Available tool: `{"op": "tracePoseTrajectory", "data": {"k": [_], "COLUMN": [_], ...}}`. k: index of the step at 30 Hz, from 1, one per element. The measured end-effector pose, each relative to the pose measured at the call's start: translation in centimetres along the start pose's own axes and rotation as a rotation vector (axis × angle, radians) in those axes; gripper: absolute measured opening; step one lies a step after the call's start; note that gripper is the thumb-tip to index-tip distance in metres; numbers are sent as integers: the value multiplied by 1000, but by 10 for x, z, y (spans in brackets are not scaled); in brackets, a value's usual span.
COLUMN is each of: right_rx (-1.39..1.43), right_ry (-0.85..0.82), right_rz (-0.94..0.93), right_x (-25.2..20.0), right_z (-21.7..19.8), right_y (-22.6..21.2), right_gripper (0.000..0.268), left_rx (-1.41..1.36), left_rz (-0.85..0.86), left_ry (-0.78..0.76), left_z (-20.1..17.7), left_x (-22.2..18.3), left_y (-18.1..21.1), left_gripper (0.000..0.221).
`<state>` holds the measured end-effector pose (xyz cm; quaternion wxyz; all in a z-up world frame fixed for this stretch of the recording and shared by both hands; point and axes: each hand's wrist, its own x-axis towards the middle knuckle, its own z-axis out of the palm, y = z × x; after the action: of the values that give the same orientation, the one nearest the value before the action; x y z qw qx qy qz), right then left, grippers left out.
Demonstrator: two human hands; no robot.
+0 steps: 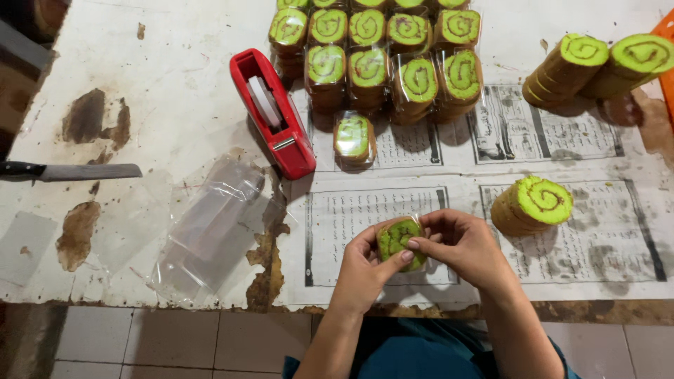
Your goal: The person packages green cake rolls by individually wrapping them in plastic film and securing the wrap with adhesive tape.
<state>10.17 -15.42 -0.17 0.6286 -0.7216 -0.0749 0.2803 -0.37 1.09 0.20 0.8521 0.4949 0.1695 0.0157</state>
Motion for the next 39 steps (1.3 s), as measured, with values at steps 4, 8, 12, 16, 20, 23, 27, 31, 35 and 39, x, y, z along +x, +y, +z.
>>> {"op": "tracePoseTrajectory", "data": {"k": [4, 8, 12, 16, 20, 23, 27, 31, 35, 39], "right_rx": [52, 29, -3, -13, -253, -418, -693, -791, -914, -769], "right_ry": [-4, -35, -89, -121, -150, -147, 112, 190, 82, 55], "right_rz": [-29, -53, -84, -90, -51, -55, -359, -621, -267, -250], "right_x": [3, 11, 19, 18, 17, 17, 54, 113, 126, 136], "right_z": [19, 48, 80, 111, 131, 146, 166, 188, 208, 210], "right_y": [-7, -13, -19, -32, -54, -92, -110, -95, -121, -121], "right_gripper": [30, 27, 26, 26, 34, 40, 48, 55, 51, 35], "left_rx": [5, -57, -131, -200, -206, -202, -285, -293, -340, -346], "left_rz": [75, 79, 100, 241, 229, 172, 238, 192, 173, 77], "left_ry": [52, 80, 184, 152, 250, 381, 393, 440, 485, 473], "left_z": [-7, -20, -40, -72, -96, -117, -138, -143, -147, -151], "left_x": [-4, -19, -33, -33, -41, -49, -58, -70, -78, -81], "left_y": [4, 31, 40, 23, 25, 21, 19, 24, 28, 28], "left_gripper": [45, 45, 50, 49, 49, 50, 47, 49, 50, 55]}}
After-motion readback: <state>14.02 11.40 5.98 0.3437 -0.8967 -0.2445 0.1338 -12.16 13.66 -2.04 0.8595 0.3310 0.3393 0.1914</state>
